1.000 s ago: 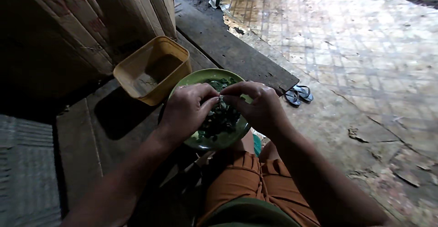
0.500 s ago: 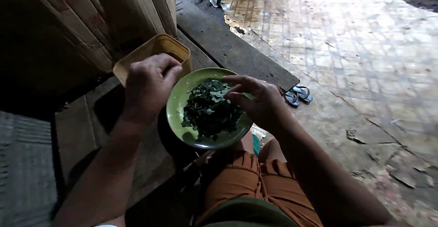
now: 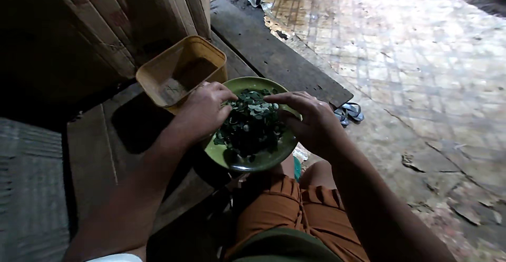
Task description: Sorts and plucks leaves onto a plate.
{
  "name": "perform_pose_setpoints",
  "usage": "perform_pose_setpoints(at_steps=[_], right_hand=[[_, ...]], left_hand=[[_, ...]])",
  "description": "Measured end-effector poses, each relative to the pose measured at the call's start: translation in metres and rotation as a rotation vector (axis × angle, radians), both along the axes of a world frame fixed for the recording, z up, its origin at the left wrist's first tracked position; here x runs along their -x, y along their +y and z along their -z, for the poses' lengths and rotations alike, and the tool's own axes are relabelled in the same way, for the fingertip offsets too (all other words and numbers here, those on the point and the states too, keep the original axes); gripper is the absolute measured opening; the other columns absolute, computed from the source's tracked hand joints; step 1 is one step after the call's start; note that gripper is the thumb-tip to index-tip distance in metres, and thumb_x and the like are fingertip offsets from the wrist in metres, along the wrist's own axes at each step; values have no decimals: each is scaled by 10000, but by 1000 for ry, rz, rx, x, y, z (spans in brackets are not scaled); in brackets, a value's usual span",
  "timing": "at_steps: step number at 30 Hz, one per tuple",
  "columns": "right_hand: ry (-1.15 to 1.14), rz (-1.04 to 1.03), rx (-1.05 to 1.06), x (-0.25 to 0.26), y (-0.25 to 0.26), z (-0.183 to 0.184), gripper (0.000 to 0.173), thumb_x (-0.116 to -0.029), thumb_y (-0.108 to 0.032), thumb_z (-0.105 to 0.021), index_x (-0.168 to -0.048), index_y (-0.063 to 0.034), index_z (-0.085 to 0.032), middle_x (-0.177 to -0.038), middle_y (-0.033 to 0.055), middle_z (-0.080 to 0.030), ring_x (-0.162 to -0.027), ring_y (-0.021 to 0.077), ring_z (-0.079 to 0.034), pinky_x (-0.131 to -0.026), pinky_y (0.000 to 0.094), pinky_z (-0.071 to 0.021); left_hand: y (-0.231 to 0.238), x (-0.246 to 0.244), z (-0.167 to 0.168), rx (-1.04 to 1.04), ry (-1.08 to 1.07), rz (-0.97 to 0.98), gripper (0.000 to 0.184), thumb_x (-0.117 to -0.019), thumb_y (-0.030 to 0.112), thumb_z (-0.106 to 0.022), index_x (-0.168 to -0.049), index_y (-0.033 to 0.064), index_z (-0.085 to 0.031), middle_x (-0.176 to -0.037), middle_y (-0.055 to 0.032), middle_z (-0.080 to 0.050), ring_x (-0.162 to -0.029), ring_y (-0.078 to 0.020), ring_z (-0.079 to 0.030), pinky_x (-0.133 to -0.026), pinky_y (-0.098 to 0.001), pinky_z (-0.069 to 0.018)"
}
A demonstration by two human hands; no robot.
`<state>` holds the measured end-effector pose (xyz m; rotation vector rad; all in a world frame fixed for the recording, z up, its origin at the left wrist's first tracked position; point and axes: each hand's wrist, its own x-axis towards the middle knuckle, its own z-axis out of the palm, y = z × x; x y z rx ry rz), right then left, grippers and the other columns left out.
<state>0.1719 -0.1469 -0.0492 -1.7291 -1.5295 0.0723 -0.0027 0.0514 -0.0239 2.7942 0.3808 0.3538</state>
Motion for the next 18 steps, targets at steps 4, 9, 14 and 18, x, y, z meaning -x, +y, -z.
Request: perform_pose_setpoints(at_steps=[4,9,14,18], right_hand=[[50,34,-16,0,-4,5,285,-974,-101,-625,-1234,-152,-730,-1162,32,-720,-1092,190,-662,-979,467,-499],[147,103,-68,1,-6,5,224,-985,-137,-636,-1182,-131,-744,-1147,38,-722,-1080,163,-667,-956,411,-526],[220,26,-156,9,1,1,230,-984,-143,-651,-1196,-93,-724,-1131,24,-726,-1044,78,-683,-946,296,-560],[263,2,-144,13,6,-3,345,-1000,-178,-650,-1327,-66,-653,-1150,36,-729,-1031,61,-694,-932,267,-573]], left_hand=[[0,-5,11,-40,25,-26,152,-983,157,-665,-1071,80,-762,-1216,-124,-686,-1197,-367,-598,-968,-612,-466],[-3,5,-11,-15,-116,-32,155,-987,198,-654,-1025,103,-771,-1133,-83,-727,-1110,-277,-655,-934,-532,-500],[-19,9,-26,115,-234,-68,129,-984,212,-651,-1013,138,-753,-1018,22,-715,-968,-17,-654,-876,-239,-530],[-25,8,-29,272,-217,-57,94,-976,201,-671,-1003,163,-753,-1008,79,-719,-961,29,-653,-866,-200,-539]])
